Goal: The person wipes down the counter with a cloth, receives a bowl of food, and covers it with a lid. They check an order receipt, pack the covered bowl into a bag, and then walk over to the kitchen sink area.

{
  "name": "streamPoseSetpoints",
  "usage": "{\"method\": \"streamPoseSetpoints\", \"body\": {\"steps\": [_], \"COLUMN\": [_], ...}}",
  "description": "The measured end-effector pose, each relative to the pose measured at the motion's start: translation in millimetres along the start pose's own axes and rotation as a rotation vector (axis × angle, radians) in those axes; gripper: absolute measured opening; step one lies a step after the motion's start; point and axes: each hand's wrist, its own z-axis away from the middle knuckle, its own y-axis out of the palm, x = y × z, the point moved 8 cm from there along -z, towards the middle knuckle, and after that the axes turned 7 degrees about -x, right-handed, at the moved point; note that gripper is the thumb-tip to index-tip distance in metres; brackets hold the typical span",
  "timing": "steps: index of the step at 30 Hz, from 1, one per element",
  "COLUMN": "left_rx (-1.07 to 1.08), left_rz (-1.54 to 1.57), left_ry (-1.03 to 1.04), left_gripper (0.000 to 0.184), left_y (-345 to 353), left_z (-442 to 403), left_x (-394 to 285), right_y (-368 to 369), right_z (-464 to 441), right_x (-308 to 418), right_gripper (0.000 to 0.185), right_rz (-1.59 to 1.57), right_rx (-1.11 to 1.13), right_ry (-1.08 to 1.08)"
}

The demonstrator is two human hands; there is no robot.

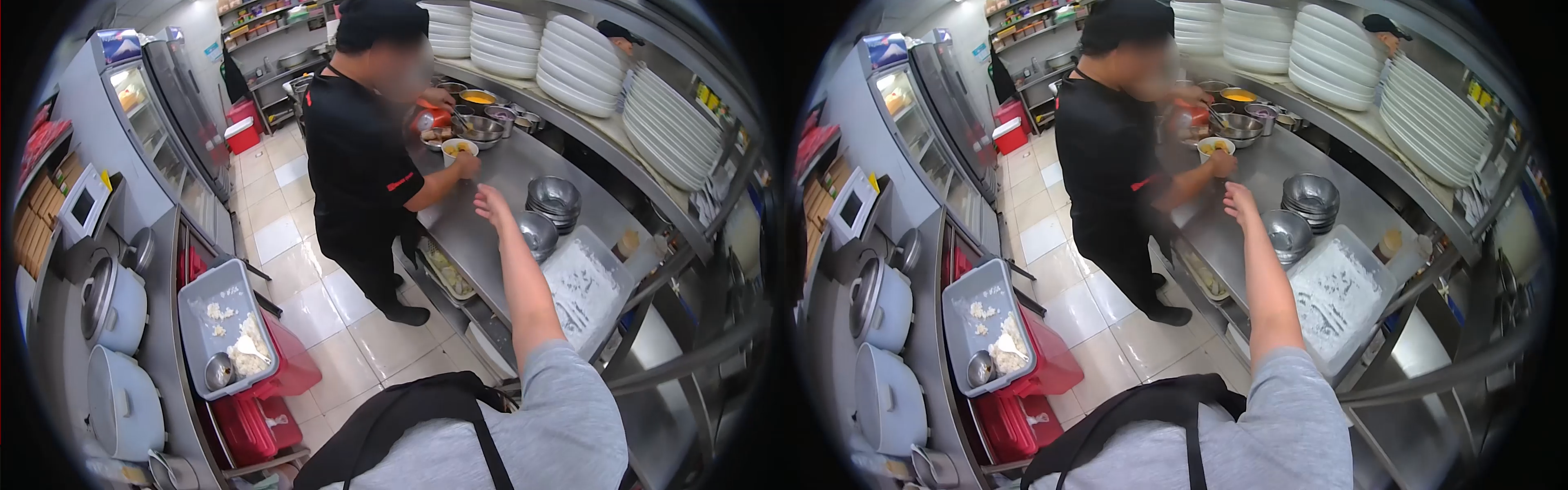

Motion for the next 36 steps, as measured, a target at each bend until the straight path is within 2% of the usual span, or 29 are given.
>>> {"method": "streamPoseSetpoints", "body": {"steps": [1, 2, 4, 8, 10, 14, 16, 17, 18, 19, 20, 22, 23, 27, 29, 30, 32, 36], "left_rx": [-0.007, -0.01, -0.023, -0.036, -0.022, -0.02, -0.047, -0.074, -0.1, -0.107, -0.117, -0.13, -0.116, -0.08, -0.139, -0.182, -0.2, -0.276], "left_rz": [0.022, 0.04, 0.083, 0.176, 0.202, 0.171, 0.115, 0.093, 0.069, 0.071, 0.085, 0.111, 0.147, 0.269, 0.246, 0.197, 0.333, 0.258], "left_ry": [0.0, 0.0, 0.015, 0.069, 0.058, 0.0, -0.035, -0.079, -0.124, -0.141, -0.172, -0.216, -0.224, -0.217, -0.191, -0.157, -0.173, -0.051], "left_gripper": [0.029, 0.029, 0.029, 0.028, 0.029, 0.031, 0.03, 0.029, 0.029, 0.029, 0.028, 0.028, 0.029, 0.031, 0.032, 0.033, 0.035, 0.036], "left_y": [12, 26, 50, 81, 90, 85, 88, 92, 92, 90, 89, 92, 98, 102, 102, 101, 110, 96], "left_z": [4, 10, 18, 43, 60, 105, 122, 123, 128, 140, 151, 168, 167, 187, 198, 206, 205, 230], "left_x": [-7, -13, -26, -56, -68, -68, -59, -34, -16, -11, -7, 8, 21, 33, 26, 32, 61, 84], "right_y": [-5, -8, -24, -32, -32, -8, 14, 20, 34, 47, 53, 77, 78, 79, 77, 78, 79, 99], "right_z": [-23, -39, -67, -110, -128, -136, -121, -120, -114, -105, -96, -61, -48, 23, 67, 91, 140, 262], "right_x": [-2, 1, 1, 3, -2, -15, -16, -20, -26, -32, -35, -33, -33, 1, 26, 38, 54, 56], "right_gripper": [0.055, 0.055, 0.061, 0.068, 0.08, 0.09, 0.098, 0.098, 0.093, 0.089, 0.089, 0.079, 0.069, 0.064, 0.057, 0.053, 0.053, 0.054], "right_rz": [-0.064, -0.058, -0.069, -0.014, -0.02, -0.069, -0.083, -0.075, -0.07, -0.064, -0.057, -0.057, -0.064, -0.101, -0.095, -0.104, -0.167, -0.184], "right_rx": [0.011, 0.026, -0.083, -0.092, -0.108, -0.043, 0.073, 0.085, 0.21, 0.335, 0.348, 0.621, 0.598, 0.598, 0.633, 0.693, 0.772, 0.967], "right_ry": [0.022, 0.03, 0.04, 0.085, 0.113, 0.257, 0.332, 0.345, 0.378, 0.41, 0.418, 0.326, 0.34, 0.209, 0.143, 0.109, 0.089, 0.114]}}
